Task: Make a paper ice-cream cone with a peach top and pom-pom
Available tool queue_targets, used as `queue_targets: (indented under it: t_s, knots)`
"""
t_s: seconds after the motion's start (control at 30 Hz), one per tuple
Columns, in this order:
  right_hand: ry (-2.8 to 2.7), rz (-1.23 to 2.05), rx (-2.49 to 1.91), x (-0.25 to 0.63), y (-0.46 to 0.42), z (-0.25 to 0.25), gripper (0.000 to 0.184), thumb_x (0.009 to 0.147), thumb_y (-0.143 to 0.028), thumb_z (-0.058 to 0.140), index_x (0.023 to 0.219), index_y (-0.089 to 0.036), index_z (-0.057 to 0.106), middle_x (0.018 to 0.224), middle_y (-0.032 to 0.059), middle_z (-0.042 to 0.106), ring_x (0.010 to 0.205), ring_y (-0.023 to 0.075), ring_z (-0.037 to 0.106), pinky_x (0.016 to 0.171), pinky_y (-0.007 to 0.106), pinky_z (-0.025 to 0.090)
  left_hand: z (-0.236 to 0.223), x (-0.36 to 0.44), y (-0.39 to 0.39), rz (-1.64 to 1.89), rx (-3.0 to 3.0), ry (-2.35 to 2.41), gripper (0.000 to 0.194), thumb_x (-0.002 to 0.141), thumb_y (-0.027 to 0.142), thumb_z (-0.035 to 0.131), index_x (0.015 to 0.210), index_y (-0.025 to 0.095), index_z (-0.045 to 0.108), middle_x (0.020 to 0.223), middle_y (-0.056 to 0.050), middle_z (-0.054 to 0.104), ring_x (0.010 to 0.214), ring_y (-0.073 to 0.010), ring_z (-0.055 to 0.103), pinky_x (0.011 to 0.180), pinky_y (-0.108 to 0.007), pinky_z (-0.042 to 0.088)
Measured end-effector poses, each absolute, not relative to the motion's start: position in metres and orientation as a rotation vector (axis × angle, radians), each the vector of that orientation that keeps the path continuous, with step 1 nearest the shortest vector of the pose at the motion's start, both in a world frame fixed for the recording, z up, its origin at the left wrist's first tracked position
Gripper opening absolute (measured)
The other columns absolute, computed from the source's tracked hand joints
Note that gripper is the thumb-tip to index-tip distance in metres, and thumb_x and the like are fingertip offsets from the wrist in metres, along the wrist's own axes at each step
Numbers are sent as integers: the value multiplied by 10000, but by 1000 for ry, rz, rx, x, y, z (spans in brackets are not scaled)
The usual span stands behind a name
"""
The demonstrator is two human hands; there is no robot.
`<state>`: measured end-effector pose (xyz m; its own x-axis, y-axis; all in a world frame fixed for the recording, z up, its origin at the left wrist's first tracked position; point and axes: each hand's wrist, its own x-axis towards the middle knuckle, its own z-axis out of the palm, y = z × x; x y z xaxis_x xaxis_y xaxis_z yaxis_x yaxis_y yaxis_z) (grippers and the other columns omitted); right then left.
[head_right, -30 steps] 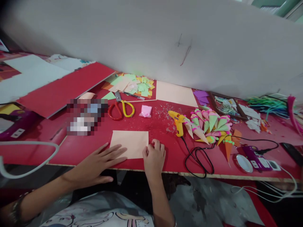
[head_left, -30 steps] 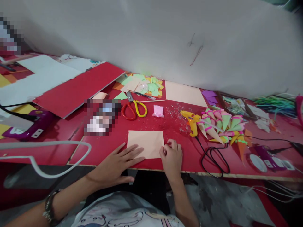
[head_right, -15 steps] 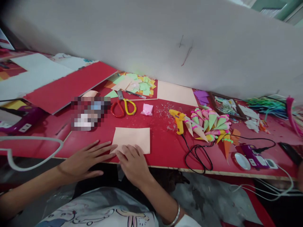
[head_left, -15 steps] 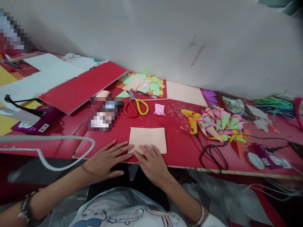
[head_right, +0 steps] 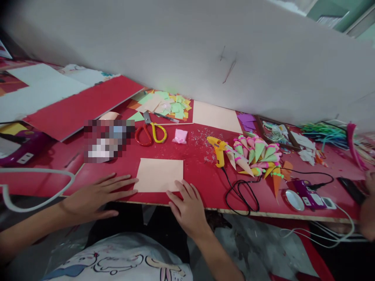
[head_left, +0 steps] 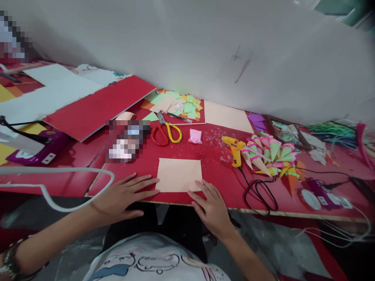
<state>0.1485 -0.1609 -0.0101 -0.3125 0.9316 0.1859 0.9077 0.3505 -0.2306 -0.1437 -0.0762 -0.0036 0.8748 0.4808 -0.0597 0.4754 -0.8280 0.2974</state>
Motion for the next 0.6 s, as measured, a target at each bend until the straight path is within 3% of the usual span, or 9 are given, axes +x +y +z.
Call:
queue_targets:
  t_s: [0.13, 0.23, 0.3, 0.37, 0.43, 0.6]
  knots:
    - [-2285, 144, -1710, 161, -166, -11, 309, 827, -254, 447, 1115, -302, 550, 1232, 20, 497, 1163, 208, 399, 946, 407, 358, 7, -147, -70, 18, 2700, 745, 478, 776, 419, 491, 1240, 384, 380, 1355, 38, 360, 1222, -194, 351, 1011, -363, 278]
    - [-2264, 138, -1706, 163, -167, -13, 323, 819, -217, 446, 1112, -301, 551, 1208, 20, 516, 1142, 203, 424, 942, 413, 367, 15, -162, -46, 188, 2579, 1056, 380, 869, 403, 322, 1194, 252, 447, 1349, 6, 357, 1199, -166, 366, 990, -293, 303]
    - [-2253, 125, -1689, 163, -167, -16, 343, 810, -189, 439, 1117, -297, 547, 1203, 26, 517, 1138, 201, 432, 937, 416, 375, 15, -177, -24, 389, 2450, 1492, 448, 888, 419, 254, 1242, 159, 346, 1332, -25, 341, 1233, -166, 296, 1021, -302, 240]
    - [-2241, 117, -1681, 162, -167, -17, 360, 803, -172, 431, 1122, -293, 544, 1203, 30, 515, 1141, 200, 434, 939, 419, 377, 10, -191, -3, 415, 2384, 1673, 580, 874, 481, 237, 1291, 77, 227, 1364, -105, 238, 1270, -249, 191, 1031, -379, 189]
    - [-2234, 117, -1682, 161, -168, -19, 370, 798, -163, 426, 1125, -291, 541, 1206, 31, 512, 1145, 200, 431, 941, 421, 376, 2, -202, 12, 361, 2347, 1733, 687, 840, 555, 248, 1311, 60, 169, 1370, -141, 205, 1258, -327, 180, 1007, -445, 206]
    - [-2236, 134, -1689, 162, -170, -20, 399, 791, -144, 418, 1149, -289, 520, 1227, 29, 492, 1163, 201, 409, 954, 426, 362, -9, -211, 26, 136, 2271, 1748, 806, 788, 649, 204, 1322, 50, 129, 1369, -173, 226, 1249, -351, 201, 992, -452, 220]
